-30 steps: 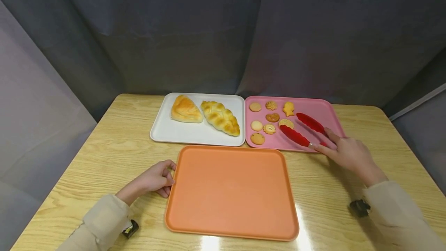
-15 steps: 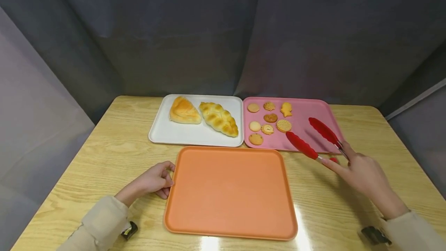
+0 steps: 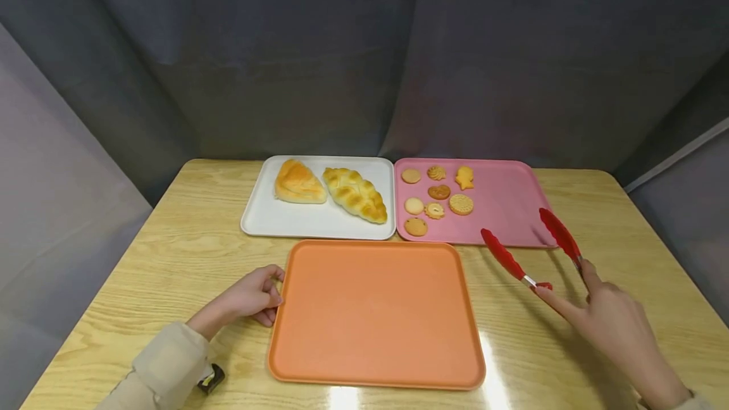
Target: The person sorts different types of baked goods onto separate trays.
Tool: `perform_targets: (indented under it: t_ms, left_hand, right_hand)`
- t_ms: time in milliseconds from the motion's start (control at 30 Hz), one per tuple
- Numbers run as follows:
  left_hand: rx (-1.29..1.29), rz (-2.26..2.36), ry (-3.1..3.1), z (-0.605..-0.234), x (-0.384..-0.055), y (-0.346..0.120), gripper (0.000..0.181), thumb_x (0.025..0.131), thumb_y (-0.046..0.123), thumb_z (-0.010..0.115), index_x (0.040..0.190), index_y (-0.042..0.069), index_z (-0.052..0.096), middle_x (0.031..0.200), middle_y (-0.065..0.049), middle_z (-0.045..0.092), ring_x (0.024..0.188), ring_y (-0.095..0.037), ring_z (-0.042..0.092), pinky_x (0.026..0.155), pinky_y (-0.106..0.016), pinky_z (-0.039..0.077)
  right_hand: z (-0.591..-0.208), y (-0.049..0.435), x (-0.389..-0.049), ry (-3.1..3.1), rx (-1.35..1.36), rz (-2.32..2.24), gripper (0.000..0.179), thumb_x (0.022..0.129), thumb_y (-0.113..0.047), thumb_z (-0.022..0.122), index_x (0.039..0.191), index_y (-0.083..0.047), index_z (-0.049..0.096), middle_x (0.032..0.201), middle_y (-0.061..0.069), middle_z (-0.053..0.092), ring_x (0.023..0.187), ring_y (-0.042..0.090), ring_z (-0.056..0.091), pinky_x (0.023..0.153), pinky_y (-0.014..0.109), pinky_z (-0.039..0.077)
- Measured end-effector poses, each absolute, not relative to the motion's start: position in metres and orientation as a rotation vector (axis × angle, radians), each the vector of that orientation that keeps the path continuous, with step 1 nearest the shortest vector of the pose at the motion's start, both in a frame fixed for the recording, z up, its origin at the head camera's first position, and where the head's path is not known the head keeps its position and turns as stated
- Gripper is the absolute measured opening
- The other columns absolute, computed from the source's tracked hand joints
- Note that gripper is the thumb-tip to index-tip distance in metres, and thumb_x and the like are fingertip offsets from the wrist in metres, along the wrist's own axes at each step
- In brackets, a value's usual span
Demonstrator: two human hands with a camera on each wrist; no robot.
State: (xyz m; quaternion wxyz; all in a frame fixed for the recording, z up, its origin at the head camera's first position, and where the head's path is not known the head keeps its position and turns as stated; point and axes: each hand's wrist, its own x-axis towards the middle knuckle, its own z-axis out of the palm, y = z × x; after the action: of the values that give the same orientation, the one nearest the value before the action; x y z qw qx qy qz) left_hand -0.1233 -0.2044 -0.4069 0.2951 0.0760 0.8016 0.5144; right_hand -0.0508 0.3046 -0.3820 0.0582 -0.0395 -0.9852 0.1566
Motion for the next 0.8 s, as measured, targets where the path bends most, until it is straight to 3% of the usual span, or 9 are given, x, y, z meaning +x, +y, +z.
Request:
perform_targets:
  t_ms: [367,467,600,667,800]
  left_hand:
    - [0.223,1.364,2.129,-0.407,-0.124,-0.206,0.029,0.084,-0.010,0.046,0.111,-0.008,0.036,0.067,-0.011,0.051,0.049,-0.017,0.054,0.046,-0.035,0.052]
    - [0.222,1.367,2.127,-0.408,-0.125,-0.207,0.029,0.084,-0.010,0.046,0.111,-0.008,0.036,0.067,-0.011,0.052,0.049,-0.017,0.055,0.046,-0.035,0.052]
    - [0.231,1.375,2.118,-0.408,-0.125,-0.207,0.028,0.084,-0.010,0.046,0.110,-0.008,0.036,0.066,-0.011,0.052,0.049,-0.017,0.055,0.046,-0.035,0.052]
    - [0.237,1.375,2.116,-0.408,-0.125,-0.207,0.028,0.084,-0.010,0.046,0.110,-0.008,0.036,0.067,-0.011,0.052,0.049,-0.017,0.055,0.046,-0.035,0.052]
    - [0.239,1.364,2.116,-0.407,-0.124,-0.206,0.028,0.084,-0.010,0.046,0.110,-0.008,0.036,0.067,-0.011,0.052,0.049,-0.016,0.054,0.046,-0.034,0.052]
  right_hand:
    - [-0.388,0.310,-0.027,-3.228,-0.308,0.513,0.091,0.084,-0.060,0.049,0.126,0.018,0.027,0.062,0.009,0.049,0.056,0.026,0.051,0.047,0.039,0.039]
    - [-0.388,0.309,-0.026,-3.283,-0.347,0.509,0.098,0.084,-0.062,0.045,0.125,0.024,0.024,0.068,0.018,0.054,0.061,0.031,0.055,0.051,0.044,0.042]
    - [-0.392,0.306,-0.027,-3.366,-0.384,0.499,0.103,0.084,-0.066,0.040,0.122,0.028,0.020,0.065,0.015,0.050,0.060,0.028,0.053,0.052,0.041,0.041]
    - [-0.395,0.305,-0.027,-3.396,-0.397,0.487,0.106,0.082,-0.068,0.040,0.121,0.029,0.020,0.061,0.007,0.044,0.057,0.024,0.049,0.051,0.037,0.039]
    - [-0.400,0.304,-0.029,-3.453,-0.382,0.437,0.112,0.081,-0.071,0.038,0.119,0.033,0.017,0.065,0.015,0.052,0.057,0.025,0.052,0.053,0.041,0.042]
